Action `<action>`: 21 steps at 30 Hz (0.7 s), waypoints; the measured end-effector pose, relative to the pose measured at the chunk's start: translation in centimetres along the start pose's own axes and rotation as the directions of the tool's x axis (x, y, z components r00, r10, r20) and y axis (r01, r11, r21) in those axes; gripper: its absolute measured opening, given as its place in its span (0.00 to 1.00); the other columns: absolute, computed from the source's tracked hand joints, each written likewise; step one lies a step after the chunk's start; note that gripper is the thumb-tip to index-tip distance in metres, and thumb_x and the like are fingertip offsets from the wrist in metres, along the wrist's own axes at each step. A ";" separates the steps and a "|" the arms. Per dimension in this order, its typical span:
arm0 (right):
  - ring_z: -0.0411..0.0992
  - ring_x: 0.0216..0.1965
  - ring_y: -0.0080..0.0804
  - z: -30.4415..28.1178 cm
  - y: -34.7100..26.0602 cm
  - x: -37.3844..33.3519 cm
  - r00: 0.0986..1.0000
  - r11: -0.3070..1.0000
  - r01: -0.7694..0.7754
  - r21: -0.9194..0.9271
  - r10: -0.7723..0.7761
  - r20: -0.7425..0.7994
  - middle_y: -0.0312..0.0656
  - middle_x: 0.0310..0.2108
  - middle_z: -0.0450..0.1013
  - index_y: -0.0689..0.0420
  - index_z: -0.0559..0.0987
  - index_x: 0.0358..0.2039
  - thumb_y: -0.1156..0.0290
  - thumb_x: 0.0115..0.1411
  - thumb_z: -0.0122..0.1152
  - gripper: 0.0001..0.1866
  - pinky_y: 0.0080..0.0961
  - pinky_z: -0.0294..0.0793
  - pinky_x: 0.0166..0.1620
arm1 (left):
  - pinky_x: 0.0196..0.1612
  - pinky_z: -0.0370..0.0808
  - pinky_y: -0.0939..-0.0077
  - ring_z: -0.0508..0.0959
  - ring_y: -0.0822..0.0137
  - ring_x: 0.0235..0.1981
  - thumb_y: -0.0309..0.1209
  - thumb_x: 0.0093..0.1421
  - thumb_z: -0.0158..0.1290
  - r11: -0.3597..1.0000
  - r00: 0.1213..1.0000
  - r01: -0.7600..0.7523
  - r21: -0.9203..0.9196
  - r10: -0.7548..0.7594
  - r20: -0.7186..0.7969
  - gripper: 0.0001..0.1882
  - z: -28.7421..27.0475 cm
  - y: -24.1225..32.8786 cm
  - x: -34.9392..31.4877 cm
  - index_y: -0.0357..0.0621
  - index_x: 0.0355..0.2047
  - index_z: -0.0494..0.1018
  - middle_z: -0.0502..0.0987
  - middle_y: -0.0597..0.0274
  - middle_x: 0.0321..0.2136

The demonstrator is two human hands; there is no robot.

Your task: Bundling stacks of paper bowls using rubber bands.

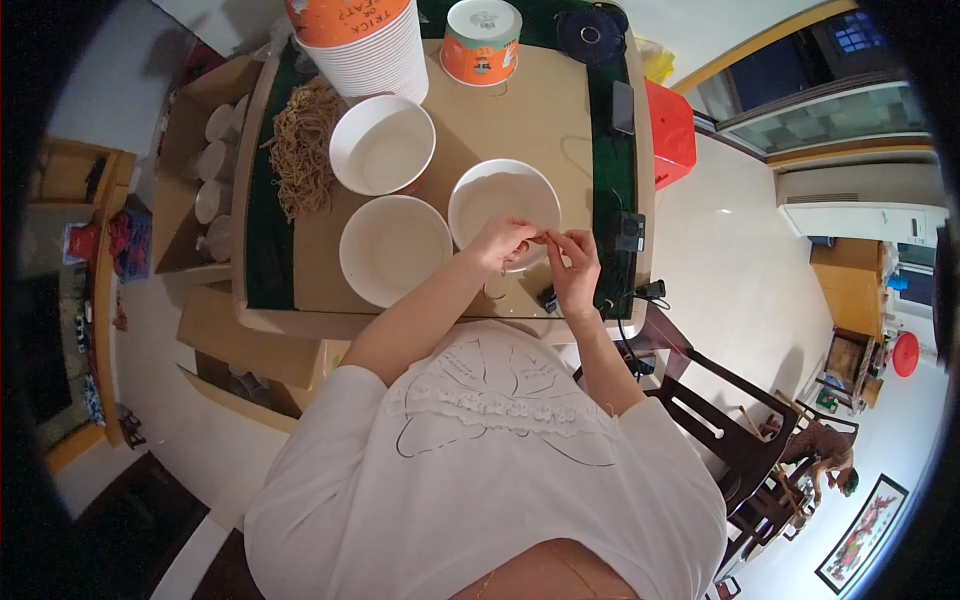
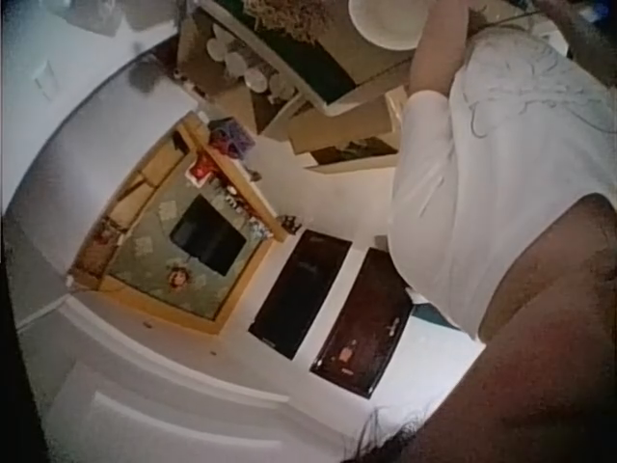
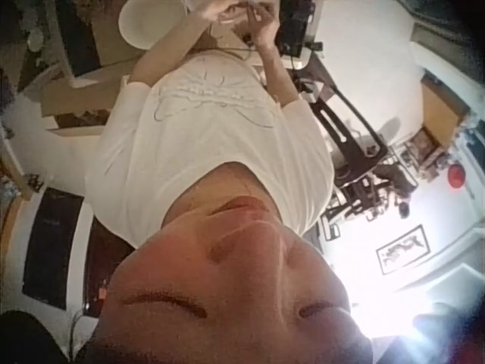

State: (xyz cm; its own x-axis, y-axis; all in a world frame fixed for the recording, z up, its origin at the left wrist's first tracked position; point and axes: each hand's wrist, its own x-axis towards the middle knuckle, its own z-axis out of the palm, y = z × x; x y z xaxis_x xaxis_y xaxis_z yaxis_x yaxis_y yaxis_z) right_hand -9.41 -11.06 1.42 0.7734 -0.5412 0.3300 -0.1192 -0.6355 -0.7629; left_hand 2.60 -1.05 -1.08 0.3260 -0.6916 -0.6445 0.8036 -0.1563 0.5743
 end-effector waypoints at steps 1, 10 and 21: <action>0.69 0.28 0.30 -0.2 -0.2 0.1 1.000 1.000 -0.015 0.000 0.015 0.024 0.41 0.29 0.69 0.58 0.80 0.35 0.79 0.50 0.62 0.10 0.22 0.70 0.31 | 0.11 0.52 0.87 0.60 0.81 0.13 0.29 0.56 0.53 1.000 1.000 0.004 0.028 -0.005 0.006 0.07 -0.1 0.1 -0.1 0.37 0.30 0.75 0.75 0.65 0.23; 0.69 0.25 0.27 -1.2 -0.4 1.2 0.959 0.966 -0.235 0.108 0.213 0.187 0.41 0.26 0.70 0.60 0.79 0.31 0.77 0.51 0.62 0.06 0.21 0.68 0.29 | 0.17 0.59 0.87 0.64 0.81 0.16 0.27 0.54 0.54 0.920 0.981 -0.182 0.346 0.195 -0.002 0.08 0.2 0.3 -1.1 0.37 0.32 0.78 0.75 0.67 0.22; 0.68 0.23 0.22 -0.7 1.0 1.3 0.968 0.964 -0.215 0.154 0.190 0.162 0.40 0.25 0.70 0.62 0.78 0.28 0.77 0.51 0.62 0.04 0.18 0.68 0.28 | 0.36 0.75 0.74 0.80 0.66 0.32 0.27 0.53 0.51 0.559 0.841 -0.438 0.704 0.532 0.101 0.09 1.1 0.9 -1.9 0.37 0.33 0.77 0.79 0.56 0.28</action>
State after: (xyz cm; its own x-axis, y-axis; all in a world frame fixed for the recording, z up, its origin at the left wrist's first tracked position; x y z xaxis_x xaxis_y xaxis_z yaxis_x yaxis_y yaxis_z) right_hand -8.95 -12.79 1.44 0.8273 -0.5554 0.0846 -0.1853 -0.4119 -0.8922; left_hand 2.13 -0.63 1.19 0.6508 -0.7362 -0.1854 -0.0442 -0.2805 0.9588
